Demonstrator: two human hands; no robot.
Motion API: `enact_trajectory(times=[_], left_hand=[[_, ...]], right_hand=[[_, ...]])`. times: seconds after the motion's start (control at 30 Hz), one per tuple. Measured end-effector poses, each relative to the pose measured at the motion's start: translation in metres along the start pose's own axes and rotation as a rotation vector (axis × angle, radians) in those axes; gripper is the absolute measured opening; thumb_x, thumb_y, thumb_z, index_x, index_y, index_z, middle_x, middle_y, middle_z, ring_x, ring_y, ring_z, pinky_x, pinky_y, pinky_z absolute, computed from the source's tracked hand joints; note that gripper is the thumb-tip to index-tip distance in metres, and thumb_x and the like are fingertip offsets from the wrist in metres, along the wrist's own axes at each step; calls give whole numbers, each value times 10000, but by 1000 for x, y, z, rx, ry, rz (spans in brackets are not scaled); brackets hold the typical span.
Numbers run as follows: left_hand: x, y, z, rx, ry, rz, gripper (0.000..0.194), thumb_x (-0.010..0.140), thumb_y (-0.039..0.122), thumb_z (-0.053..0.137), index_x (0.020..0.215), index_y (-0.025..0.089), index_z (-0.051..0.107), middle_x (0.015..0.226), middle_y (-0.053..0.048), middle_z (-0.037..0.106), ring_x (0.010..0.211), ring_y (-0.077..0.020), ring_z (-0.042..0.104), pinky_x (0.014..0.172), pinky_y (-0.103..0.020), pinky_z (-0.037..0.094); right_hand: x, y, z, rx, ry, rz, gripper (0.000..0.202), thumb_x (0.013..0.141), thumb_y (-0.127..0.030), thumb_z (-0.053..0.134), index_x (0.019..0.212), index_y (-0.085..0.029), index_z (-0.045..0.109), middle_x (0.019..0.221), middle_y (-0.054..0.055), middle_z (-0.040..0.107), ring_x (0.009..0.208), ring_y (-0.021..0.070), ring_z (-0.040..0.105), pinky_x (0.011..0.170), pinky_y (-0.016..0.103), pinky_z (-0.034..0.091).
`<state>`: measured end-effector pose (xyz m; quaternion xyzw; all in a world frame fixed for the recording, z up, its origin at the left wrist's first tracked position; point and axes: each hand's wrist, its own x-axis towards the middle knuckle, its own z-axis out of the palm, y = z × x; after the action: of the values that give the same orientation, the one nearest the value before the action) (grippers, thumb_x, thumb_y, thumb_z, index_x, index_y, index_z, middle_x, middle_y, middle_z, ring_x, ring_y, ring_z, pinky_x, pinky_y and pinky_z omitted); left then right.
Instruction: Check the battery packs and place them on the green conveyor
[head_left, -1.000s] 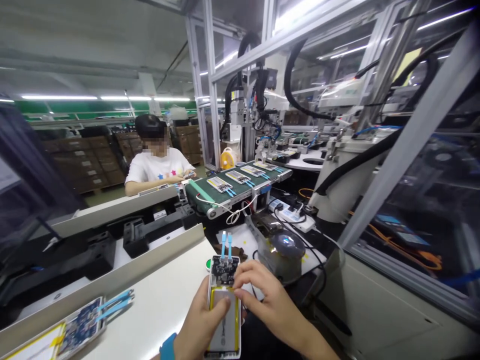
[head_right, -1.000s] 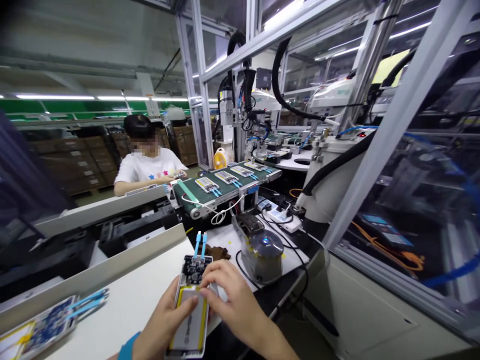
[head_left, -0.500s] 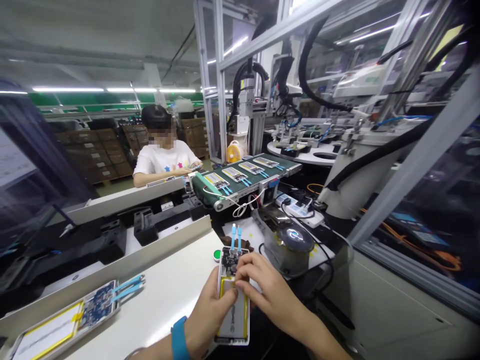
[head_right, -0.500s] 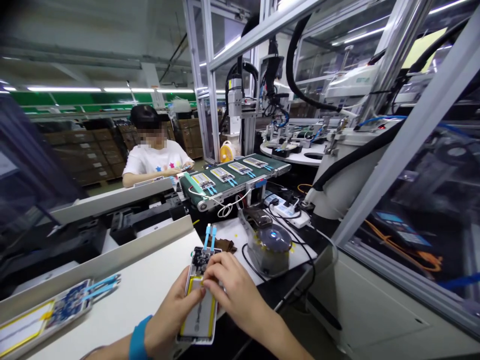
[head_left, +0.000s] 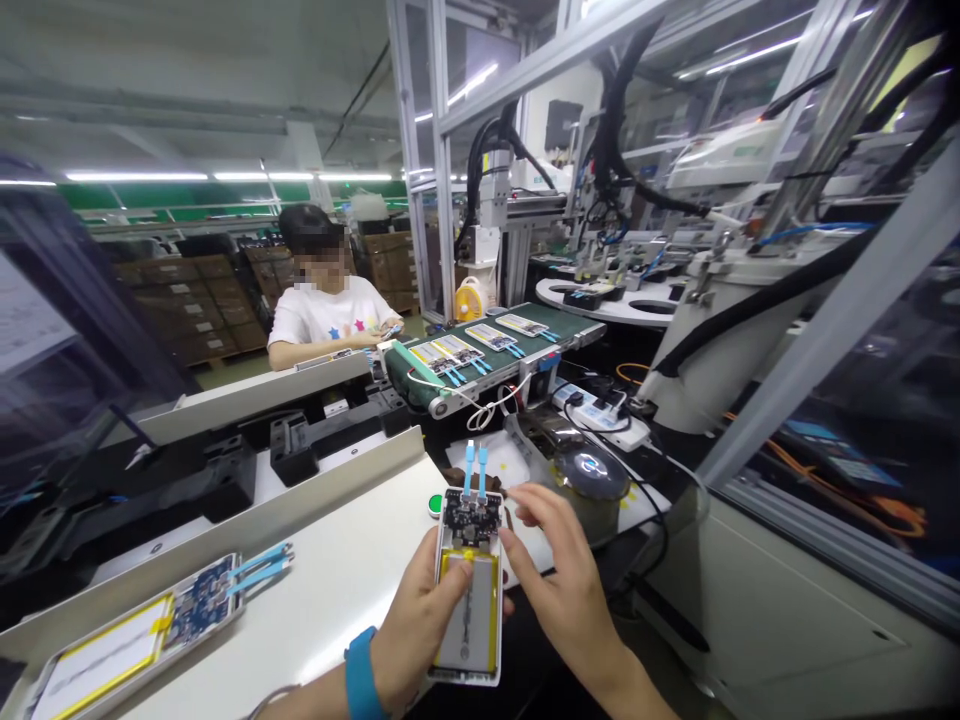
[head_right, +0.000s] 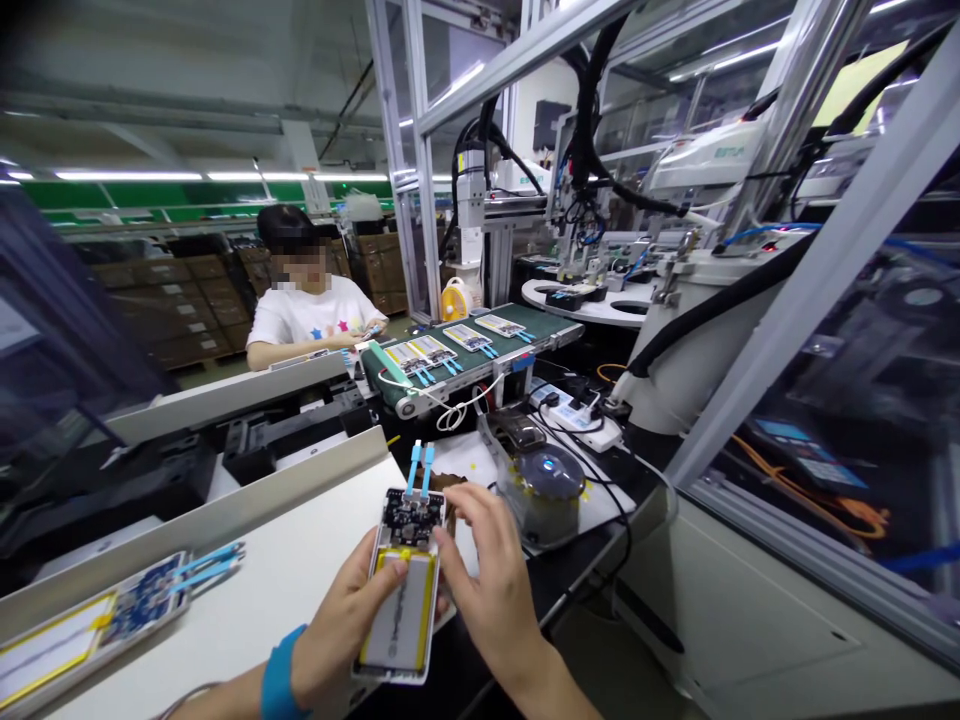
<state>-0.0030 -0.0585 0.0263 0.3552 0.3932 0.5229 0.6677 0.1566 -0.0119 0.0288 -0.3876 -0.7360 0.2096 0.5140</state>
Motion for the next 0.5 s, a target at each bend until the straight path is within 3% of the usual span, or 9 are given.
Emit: enact_trajectory(times=[0.1, 0.17, 0.33, 0.5], left_hand=[[0, 2, 1, -11, 14, -18, 304, 899, 340, 582, 1138, 201, 457, 967, -83, 711, 740, -230, 720, 664, -335, 561], [1, 4, 1, -22, 33, -16, 284, 895, 329, 584, 1114, 202, 456, 938, -76, 718, 706, -221, 722, 641, -320, 560], [0, 8, 5, -48, 30, -40, 212, 890, 255, 531, 1076, 188, 456, 790, -54, 722, 620, -234, 713, 563, -318, 552], [1, 20, 10, -77, -55, -92, 222, 909, 275, 457, 1114, 195, 430, 861, -68, 711, 641, -225, 700, 604, -338, 532]], right_hand=[[-3, 1, 5, 333, -135, 320, 404, 926, -339, 509, 1313, -315, 392, 1234, 60, 572, 1037, 184, 596, 918, 365, 483], [-5, -1, 9, 566, -226, 449, 410, 935, -378, 489, 1320, -313, 363, 1187, 53, 615, 1055, 184, 606, 923, 356, 487], [-5, -9, 14, 727, -197, 516, 436, 912, -399, 532, 1301, -287, 369, 1105, 44, 650, 962, 160, 631, 829, 288, 501], [8, -10, 19, 788, -105, 548, 461, 852, -424, 607, 1234, -254, 411, 922, 15, 674, 601, 83, 578, 507, 186, 437]])
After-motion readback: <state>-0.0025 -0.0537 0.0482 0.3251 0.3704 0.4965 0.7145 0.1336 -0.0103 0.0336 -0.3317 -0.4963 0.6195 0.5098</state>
